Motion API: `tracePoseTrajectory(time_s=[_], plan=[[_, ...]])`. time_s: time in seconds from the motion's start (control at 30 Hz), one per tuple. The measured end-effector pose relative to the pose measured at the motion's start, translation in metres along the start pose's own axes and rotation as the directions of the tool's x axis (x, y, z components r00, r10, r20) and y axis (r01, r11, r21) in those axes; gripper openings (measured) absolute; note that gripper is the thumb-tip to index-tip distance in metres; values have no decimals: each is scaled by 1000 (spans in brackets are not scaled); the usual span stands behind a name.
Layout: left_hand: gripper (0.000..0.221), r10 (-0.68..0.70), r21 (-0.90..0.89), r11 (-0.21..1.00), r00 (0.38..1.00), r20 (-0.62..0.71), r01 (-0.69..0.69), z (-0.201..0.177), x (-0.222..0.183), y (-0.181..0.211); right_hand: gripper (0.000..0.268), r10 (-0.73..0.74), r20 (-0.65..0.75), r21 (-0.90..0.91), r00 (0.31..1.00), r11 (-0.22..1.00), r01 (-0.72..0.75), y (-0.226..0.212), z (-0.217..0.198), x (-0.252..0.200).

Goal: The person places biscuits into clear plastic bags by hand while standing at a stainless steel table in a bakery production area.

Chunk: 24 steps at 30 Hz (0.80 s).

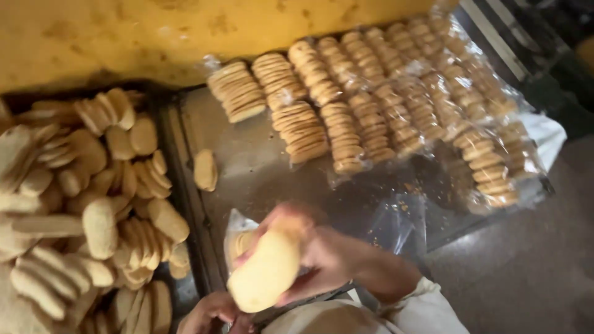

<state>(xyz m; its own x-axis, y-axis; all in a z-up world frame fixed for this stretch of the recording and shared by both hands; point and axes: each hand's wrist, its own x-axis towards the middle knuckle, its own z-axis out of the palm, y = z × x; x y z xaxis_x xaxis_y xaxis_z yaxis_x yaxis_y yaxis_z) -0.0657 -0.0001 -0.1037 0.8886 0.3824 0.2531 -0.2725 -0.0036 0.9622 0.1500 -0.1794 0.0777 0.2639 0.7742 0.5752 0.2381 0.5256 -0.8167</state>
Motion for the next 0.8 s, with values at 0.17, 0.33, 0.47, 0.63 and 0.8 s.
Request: tracePoseTrajectory(time_s=[0.17,0.33,0.47,0.63,0.8], plan=[[17,26,47,998,997,74,-30,-2,20,-3,95,70,-39,-13,997,997,-71,45,15,-33],[18,60,157,985,997,50,-67,11,26,13,79,51,94,-225,994,974,-28,31,15,-28],[19,95,241,967,994,-55,-79,20,19,34,69,128,185,-423,974,905,-39,29,18,-26],[24,232,147,962,973,-1,-229,31,33,64,35,339,446,-636,829,771,27,26,23,-14],[29,233,236,934,958,168,-268,37,42,63,37,438,383,-652,813,752,-98,16,27,7]])
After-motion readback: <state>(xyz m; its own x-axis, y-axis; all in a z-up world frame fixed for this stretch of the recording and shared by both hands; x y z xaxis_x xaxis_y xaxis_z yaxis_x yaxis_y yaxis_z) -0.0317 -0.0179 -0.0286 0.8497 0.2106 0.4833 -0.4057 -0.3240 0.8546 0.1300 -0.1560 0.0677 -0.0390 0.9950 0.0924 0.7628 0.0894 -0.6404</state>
